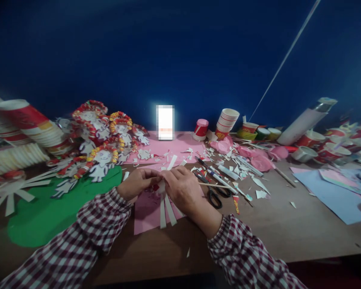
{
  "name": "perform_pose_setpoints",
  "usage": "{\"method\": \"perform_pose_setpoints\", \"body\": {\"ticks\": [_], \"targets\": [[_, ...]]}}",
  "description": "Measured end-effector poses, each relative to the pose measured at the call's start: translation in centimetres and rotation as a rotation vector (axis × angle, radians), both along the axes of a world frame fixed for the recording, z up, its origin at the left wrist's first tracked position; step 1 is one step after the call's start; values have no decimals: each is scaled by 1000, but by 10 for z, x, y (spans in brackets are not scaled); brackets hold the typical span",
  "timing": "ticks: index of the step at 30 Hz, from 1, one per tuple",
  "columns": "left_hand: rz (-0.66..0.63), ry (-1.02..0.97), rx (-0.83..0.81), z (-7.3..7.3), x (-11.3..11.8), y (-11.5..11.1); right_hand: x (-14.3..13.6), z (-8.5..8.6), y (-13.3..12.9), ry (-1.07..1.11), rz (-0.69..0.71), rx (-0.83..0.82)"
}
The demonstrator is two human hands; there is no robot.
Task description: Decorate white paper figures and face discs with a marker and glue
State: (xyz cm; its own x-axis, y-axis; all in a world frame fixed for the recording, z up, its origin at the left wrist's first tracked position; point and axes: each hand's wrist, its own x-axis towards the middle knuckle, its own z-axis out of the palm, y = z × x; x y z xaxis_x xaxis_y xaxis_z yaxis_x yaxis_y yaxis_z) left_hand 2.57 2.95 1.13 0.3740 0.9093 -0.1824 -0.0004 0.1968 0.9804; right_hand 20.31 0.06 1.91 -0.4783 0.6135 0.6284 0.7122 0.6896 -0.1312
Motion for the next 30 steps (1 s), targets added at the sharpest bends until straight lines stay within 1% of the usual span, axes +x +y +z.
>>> {"method": "perform_pose_setpoints", "body": {"ticks": [7, 15, 18, 21, 26, 30], "targets": [[13, -54, -46, 1, 0, -2, 0, -3, 0, -21, -45, 7], [15, -5, -13, -8, -3, 2, -1, -2, 1, -9, -55, 7], [20, 16, 2, -8, -3, 3, -2, -2, 2, -1, -32, 14], [45, 34, 5, -5, -1, 2, -2, -4, 4, 10, -22, 33], [67, 64, 3, 6, 1, -1, -2, -7, 7, 8, -15, 52], [67, 81, 17, 8, 2, -2, -2, -6, 5, -6, -16, 56]]}}
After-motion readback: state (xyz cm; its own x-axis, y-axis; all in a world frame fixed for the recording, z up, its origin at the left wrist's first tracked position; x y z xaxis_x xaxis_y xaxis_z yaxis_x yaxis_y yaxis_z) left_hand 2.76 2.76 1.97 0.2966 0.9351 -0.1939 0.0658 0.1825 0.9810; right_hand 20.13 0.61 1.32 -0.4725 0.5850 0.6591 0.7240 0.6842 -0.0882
